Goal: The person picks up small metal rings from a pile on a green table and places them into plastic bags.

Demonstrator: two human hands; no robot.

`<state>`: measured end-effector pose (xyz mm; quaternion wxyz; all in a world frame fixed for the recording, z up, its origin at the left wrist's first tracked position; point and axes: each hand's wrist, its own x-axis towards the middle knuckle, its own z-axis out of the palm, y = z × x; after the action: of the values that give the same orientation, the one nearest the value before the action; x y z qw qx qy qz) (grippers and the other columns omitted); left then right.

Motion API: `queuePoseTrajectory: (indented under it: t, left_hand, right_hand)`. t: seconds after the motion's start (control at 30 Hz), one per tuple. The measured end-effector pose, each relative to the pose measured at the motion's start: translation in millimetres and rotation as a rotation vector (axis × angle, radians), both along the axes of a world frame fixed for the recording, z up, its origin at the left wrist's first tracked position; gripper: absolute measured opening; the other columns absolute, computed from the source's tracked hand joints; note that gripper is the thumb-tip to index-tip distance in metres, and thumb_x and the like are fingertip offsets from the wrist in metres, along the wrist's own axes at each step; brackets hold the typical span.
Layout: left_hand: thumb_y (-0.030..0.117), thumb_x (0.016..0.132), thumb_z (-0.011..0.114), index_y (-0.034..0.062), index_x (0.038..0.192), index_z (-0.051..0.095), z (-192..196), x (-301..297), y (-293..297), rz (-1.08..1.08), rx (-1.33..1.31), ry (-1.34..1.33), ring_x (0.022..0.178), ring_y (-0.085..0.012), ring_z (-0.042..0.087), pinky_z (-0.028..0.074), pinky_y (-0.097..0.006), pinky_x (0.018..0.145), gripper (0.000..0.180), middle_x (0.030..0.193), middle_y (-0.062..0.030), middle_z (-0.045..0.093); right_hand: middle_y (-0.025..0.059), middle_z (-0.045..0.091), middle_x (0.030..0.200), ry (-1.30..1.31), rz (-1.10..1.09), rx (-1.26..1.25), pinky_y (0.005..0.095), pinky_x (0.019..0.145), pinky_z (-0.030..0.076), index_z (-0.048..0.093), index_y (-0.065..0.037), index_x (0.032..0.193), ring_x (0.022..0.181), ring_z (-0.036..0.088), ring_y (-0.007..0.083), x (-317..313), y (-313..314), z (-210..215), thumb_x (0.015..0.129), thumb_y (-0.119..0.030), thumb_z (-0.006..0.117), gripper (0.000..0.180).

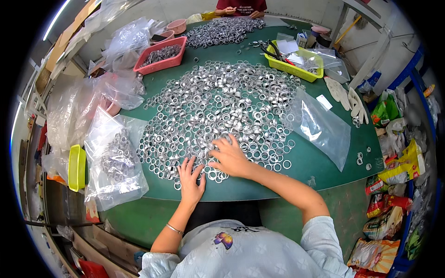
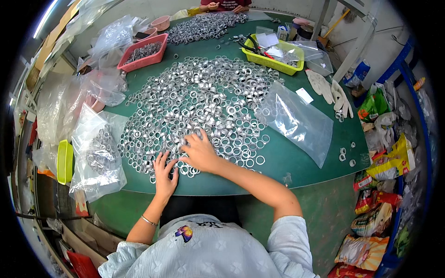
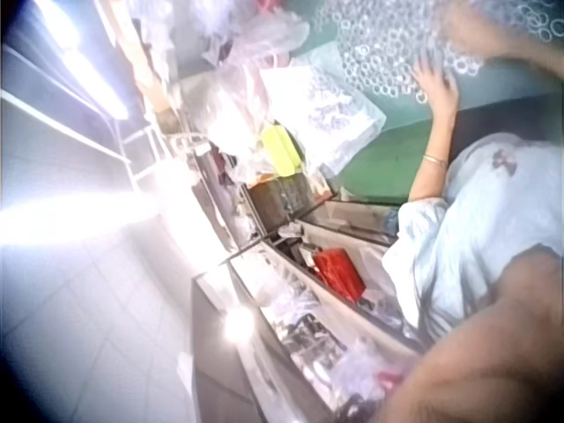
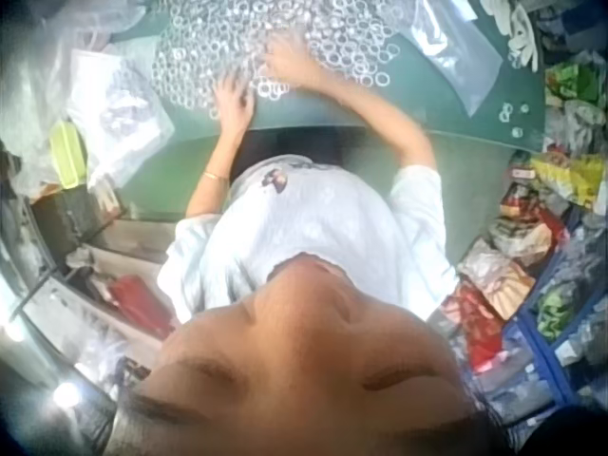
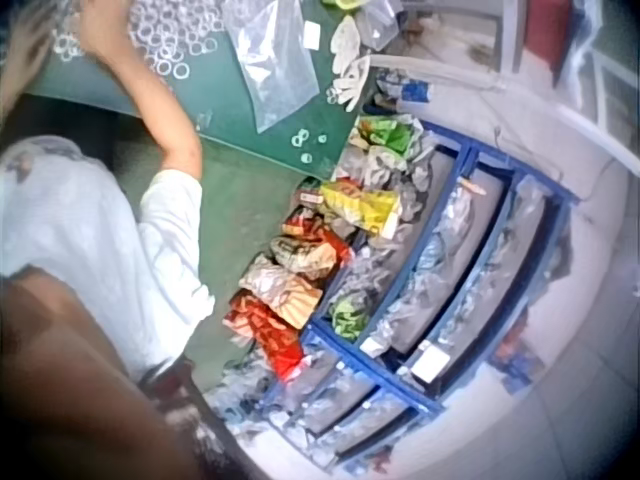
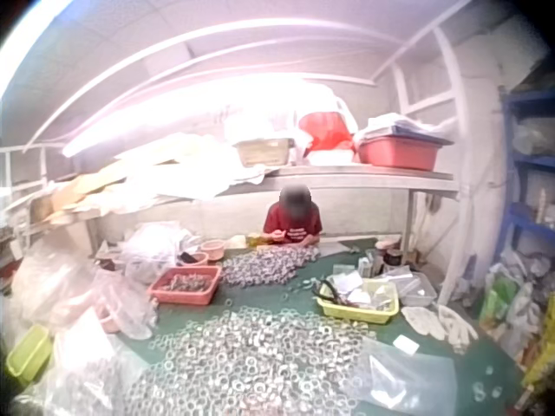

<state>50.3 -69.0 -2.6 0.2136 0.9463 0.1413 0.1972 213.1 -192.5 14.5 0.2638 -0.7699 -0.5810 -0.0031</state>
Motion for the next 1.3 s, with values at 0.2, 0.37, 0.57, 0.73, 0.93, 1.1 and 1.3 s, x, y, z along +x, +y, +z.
queuePoseTrajectory:
  t: [0.2,0.37,0.57,0.73,0.93,1.1,1.3]
  left_hand:
    - [0.005,0.079,0.062,0.0111,0.109,0.062,1,-1,0,0.005,0.007,-0.021,0.131,-0.0371,0.031,0.018,-0.059,0.108,0.03,0.135,-0.0122,0.043]
    - [0.005,0.078,0.062,0.0109,0.108,0.061,0,1,-1,-0.012,-0.009,-0.053,0.131,-0.0377,0.031,0.018,-0.059,0.107,0.03,0.134,-0.0124,0.044]
    - [0.004,0.078,0.063,0.0098,0.108,0.061,0,-2,-4,0.01,-0.013,-0.035,0.131,-0.0387,0.032,0.017,-0.06,0.107,0.03,0.133,-0.0136,0.044]
    - [0.002,0.077,0.061,0.0082,0.111,0.058,5,-1,-6,-0.007,-0.043,-0.019,0.132,-0.0395,0.029,0.015,-0.061,0.108,0.035,0.133,-0.016,0.041]
    - [-0.002,0.073,0.055,0.0043,0.116,0.053,7,-1,-3,-0.034,-0.088,-0.047,0.132,-0.0402,0.028,0.014,-0.061,0.108,0.043,0.132,-0.0179,0.04]
    - [-0.001,0.074,0.056,0.0039,0.118,0.05,7,-3,-2,-0.033,-0.131,-0.081,0.132,-0.0406,0.028,0.014,-0.06,0.108,0.045,0.133,-0.0182,0.039]
    - [0.003,0.075,0.058,0.0038,0.119,0.051,6,-7,-1,-0.034,-0.164,-0.105,0.132,-0.0415,0.028,0.015,-0.058,0.109,0.044,0.134,-0.0189,0.038]
  right_hand:
    - [0.01,0.052,0.122,0.092,-0.17,0.187,0.058,0.104,0.02,0.065,-0.01,0.1,0.124,0.041,0.0282,31,-34,10,0.079,-0.036,0.067,0.034]
    - [0.018,0.044,0.132,-0.025,-0.533,0.012,0.0613,0.102,0.022,0.059,-0.01,0.119,0.131,0.029,0.0392,85,-37,-9,0.084,-0.051,0.056,0.054]
    - [0.0182,0.043,0.133,0.025,-0.313,-0.044,0.0592,0.098,0.028,0.047,-0.004,0.129,0.132,0.03,0.0358,51,-37,-1,0.083,-0.054,0.056,0.069]
    - [0.0186,0.045,0.13,-0.053,-0.128,-0.108,0.0536,0.098,0.029,0.044,-0.003,0.131,0.128,0.034,0.0355,19,-49,11,0.079,-0.052,0.062,0.074]
    - [0.0192,0.037,0.139,0.008,-0.048,-0.11,0.051,0.106,0.026,0.045,0.0,0.128,0.135,0.026,0.0352,-10,-63,16,0.076,-0.035,0.07,0.067]
    - [0.0136,0.044,0.132,0.004,0.059,-0.066,0.0495,0.104,0.03,0.053,-0.006,0.116,0.127,0.036,0.0328,-16,-75,10,0.076,-0.025,0.071,0.047]
    - [0.0089,0.061,0.092,0.136,-0.257,0.311,0.0417,0.085,0.04,0.066,-0.006,0.086,0.092,0.055,0.0269,31,-80,15,0.074,-0.008,0.068,0.013]
